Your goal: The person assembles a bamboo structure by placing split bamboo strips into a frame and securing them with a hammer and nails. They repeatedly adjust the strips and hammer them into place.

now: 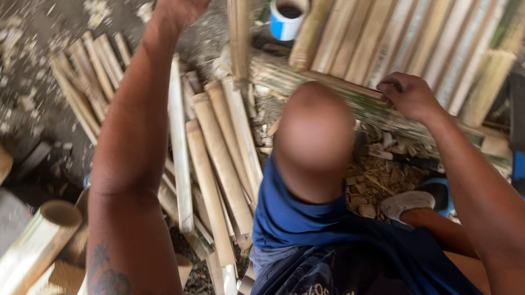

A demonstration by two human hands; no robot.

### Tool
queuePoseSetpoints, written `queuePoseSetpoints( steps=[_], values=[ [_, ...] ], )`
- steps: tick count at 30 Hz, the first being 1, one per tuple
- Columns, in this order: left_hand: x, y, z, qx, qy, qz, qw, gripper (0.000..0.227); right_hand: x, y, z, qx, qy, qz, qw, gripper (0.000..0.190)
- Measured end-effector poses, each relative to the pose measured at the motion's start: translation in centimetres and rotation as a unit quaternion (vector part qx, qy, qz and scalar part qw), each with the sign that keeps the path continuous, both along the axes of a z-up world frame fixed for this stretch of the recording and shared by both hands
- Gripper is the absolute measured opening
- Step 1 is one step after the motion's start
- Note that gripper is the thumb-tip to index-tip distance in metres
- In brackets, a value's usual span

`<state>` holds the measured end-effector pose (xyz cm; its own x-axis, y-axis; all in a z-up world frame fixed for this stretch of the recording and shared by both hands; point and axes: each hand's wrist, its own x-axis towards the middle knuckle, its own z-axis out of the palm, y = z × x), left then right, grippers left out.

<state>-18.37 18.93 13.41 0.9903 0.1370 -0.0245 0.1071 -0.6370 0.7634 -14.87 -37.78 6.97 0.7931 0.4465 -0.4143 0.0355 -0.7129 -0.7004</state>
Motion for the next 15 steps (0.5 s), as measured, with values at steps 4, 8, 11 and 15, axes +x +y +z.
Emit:
queuePoseSetpoints(
  steps=[4,8,11,15],
  values=[
    [11.7,-6.1,-3.3,0.186,0.038,-0.028,0.982,0.043,0.2,-3.9,-1.2,0.018,0.011,-0.017,1.0,0.028],
    [18.0,-15.6,-12.3,0.176,0.001,-0.015,0.984,0.044,-1.3,-8.2,-3.6,0.024,0.031,-0.1,0.994,0.028],
    [18.6,-23.8,-16.9,0.134,0.022,0.009,0.991,0.045,-1.7,-11.4,-6.0,0.033,0.024,-0.145,0.989,0.028],
    [11.5,-33.9,-20.5,0.11,0.253,0.116,0.954,0.076,-2.9,-14.5,-9.1,0.037,-0.038,-0.129,0.99,0.026]
  ],
)
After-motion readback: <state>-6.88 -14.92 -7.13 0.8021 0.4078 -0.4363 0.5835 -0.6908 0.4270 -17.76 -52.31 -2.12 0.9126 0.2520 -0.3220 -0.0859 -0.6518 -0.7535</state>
